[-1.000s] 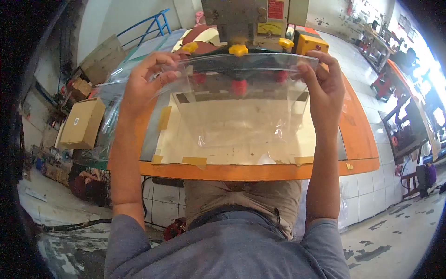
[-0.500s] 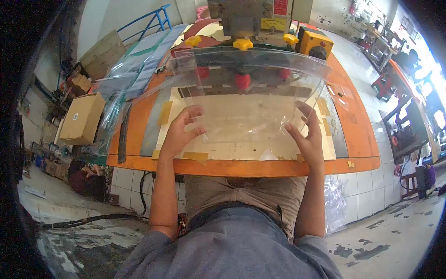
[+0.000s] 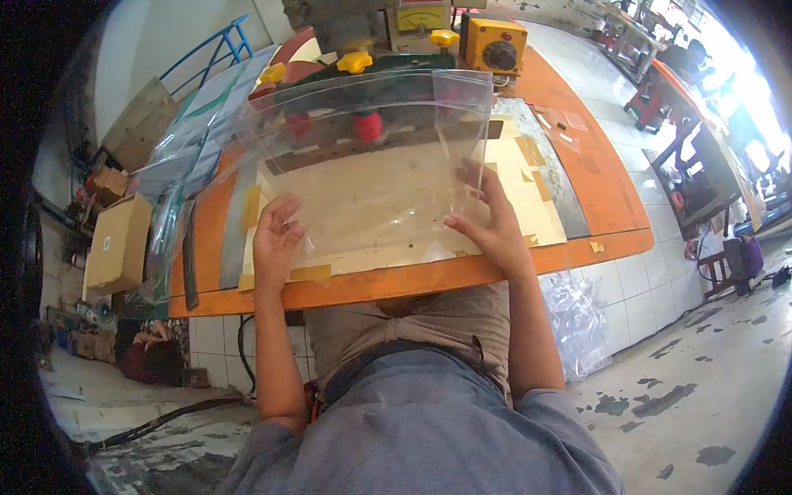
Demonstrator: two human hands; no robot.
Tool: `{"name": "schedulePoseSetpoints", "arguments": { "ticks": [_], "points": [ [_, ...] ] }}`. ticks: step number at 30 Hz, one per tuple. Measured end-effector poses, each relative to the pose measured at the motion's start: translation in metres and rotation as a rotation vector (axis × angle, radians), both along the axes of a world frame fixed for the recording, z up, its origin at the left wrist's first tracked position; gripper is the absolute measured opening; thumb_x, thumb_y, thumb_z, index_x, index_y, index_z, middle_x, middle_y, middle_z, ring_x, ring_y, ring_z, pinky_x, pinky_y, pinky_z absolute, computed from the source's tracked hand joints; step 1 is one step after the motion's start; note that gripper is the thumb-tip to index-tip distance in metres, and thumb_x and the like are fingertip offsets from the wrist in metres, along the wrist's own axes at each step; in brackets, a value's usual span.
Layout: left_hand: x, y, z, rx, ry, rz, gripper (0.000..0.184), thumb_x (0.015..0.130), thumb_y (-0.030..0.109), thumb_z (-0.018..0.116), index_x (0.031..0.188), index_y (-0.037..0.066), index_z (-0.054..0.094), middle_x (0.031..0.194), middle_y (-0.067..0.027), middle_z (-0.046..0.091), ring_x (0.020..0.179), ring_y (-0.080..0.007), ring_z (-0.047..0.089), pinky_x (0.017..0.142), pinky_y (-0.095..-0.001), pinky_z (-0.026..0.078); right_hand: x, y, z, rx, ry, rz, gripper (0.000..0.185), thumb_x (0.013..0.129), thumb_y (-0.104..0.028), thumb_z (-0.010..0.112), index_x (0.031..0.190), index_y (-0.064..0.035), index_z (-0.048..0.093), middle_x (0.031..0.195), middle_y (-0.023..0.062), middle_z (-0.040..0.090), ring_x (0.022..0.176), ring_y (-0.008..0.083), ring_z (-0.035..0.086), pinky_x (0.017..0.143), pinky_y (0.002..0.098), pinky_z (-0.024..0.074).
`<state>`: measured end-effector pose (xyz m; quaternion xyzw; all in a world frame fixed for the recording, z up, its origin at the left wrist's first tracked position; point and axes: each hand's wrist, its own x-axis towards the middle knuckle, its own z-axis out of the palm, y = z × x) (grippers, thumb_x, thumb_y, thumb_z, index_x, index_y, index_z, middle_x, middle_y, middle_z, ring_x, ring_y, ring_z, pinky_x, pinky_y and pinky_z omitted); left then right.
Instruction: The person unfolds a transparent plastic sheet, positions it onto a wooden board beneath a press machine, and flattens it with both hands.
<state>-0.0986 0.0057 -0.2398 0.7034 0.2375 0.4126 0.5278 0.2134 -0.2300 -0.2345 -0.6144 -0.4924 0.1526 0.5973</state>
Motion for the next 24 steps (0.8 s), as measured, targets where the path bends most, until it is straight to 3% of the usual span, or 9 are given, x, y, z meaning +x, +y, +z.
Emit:
{"name": "schedulePoseSetpoints", "arguments": {
  "ticks": [2, 4, 7, 10, 12, 13, 16, 18, 24],
  "points": [
    [0.004, 0.003, -0.01, 0.018, -0.041, -0.007, 0.052, 0.097, 0.014, 0.079, 0.142, 0.006, 0.052, 0.143, -0.0139, 0.066, 0.13, -0.0213, 0.06, 0.112, -0.037, 0.042, -0.003, 0.003, -0.004, 0.06, -0.018, -0.024, 0.094, 0.085, -0.022, 0.09, 0.159, -0.001, 0.037, 0.152, 0.0154, 0.056, 0.144, 0.0284, 0.052, 0.119, 0.0461, 0.0418],
    [-0.001, 0.005, -0.012, 0.042, -0.072, 0.004, 0.053, 0.098, 0.014, 0.078, 0.141, 0.007, 0.049, 0.145, -0.0159, 0.065, 0.131, -0.0217, 0.059, 0.113, -0.0376, 0.041, -0.002, 0.004, -0.009, 0.076, 0.002, -0.027, 0.085, 0.085, -0.013, 0.089, 0.151, -0.0033, 0.036, 0.151, 0.0174, 0.056, 0.144, 0.0293, 0.051, 0.121, 0.0453, 0.0385],
    [-0.001, -0.001, -0.005, 0.111, -0.157, -0.039, 0.038, 0.101, 0.017, 0.075, 0.127, 0.007, 0.05, 0.144, -0.021, 0.064, 0.131, -0.0227, 0.058, 0.115, -0.0387, 0.039, 0.001, 0.006, -0.016, 0.177, 0.085, 0.051, 0.081, 0.088, -0.015, 0.087, 0.149, -0.0039, 0.034, 0.151, 0.0185, 0.055, 0.146, 0.0316, 0.05, 0.122, 0.0456, 0.0366],
    [-0.002, -0.002, -0.001, 0.154, -0.152, -0.047, 0.031, 0.102, 0.018, 0.074, 0.122, 0.005, 0.055, 0.142, -0.0204, 0.066, 0.129, -0.0228, 0.059, 0.115, -0.0385, 0.04, 0.002, 0.001, -0.013, 0.181, 0.062, 0.025, 0.07, 0.092, -0.017, 0.083, 0.146, -0.0032, 0.041, 0.152, 0.0188, 0.055, 0.147, 0.0337, 0.048, 0.123, 0.0458, 0.0346],
    [0.0, -0.004, 0.002, 0.166, -0.16, -0.031, 0.027, 0.102, 0.019, 0.074, 0.118, 0.004, 0.059, 0.139, -0.0191, 0.067, 0.127, -0.0227, 0.06, 0.114, -0.0383, 0.041, 0.003, -0.001, -0.012, 0.114, 0.078, 0.02, 0.048, 0.095, -0.02, 0.081, 0.132, -0.0014, 0.057, 0.153, 0.0199, 0.055, 0.148, 0.0348, 0.047, 0.122, 0.0458, 0.0346],
    [0.001, -0.005, 0.003, 0.175, -0.169, -0.015, 0.023, 0.102, 0.019, 0.074, 0.114, 0.003, 0.062, 0.136, -0.0179, 0.069, 0.126, -0.0225, 0.061, 0.112, -0.0381, 0.043, 0.003, -0.002, -0.012, 0.115, 0.077, 0.022, 0.048, 0.095, -0.02, 0.081, 0.132, -0.0014, 0.057, 0.153, 0.0199, 0.055, 0.148, 0.0348, 0.047, 0.122, 0.0458, 0.0346],
    [0.0, -0.003, 0.001, 0.217, -0.166, 0.001, 0.018, 0.101, 0.015, 0.074, 0.108, 0.001, 0.065, 0.126, -0.015, 0.073, 0.121, -0.022, 0.064, 0.109, -0.0367, 0.046, 0.004, -0.002, -0.008, 0.11, -0.001, -0.007, 0.027, 0.095, -0.019, 0.08, 0.112, -0.0001, 0.069, 0.151, 0.0208, 0.057, 0.146, 0.0335, 0.049, 0.121, 0.0437, 0.0358],
    [-0.002, -0.004, 0.0, 0.228, -0.163, 0.023, 0.015, 0.101, 0.013, 0.074, 0.106, 0.001, 0.066, 0.123, -0.0141, 0.074, 0.119, -0.0215, 0.065, 0.108, -0.0363, 0.046, 0.0, -0.002, -0.006, 0.105, 0.002, -0.065, 0.021, 0.093, -0.017, 0.082, 0.102, 0.0, 0.073, 0.143, 0.0206, 0.063, 0.139, 0.0322, 0.055, 0.117, 0.0418, 0.0394],
    [-0.003, -0.007, -0.003, 0.196, -0.15, 0.073, 0.011, 0.1, 0.009, 0.073, 0.104, 0.001, 0.067, 0.116, -0.0125, 0.075, 0.114, -0.0202, 0.067, 0.106, -0.0353, 0.048, 0.005, -0.004, -0.018, 0.078, -0.041, -0.159, 0.018, 0.091, -0.014, 0.083, 0.098, -0.0009, 0.074, 0.121, 0.0129, 0.072, 0.111, 0.0259, 0.067, 0.102, 0.0387, 0.0497]
  ]
}}
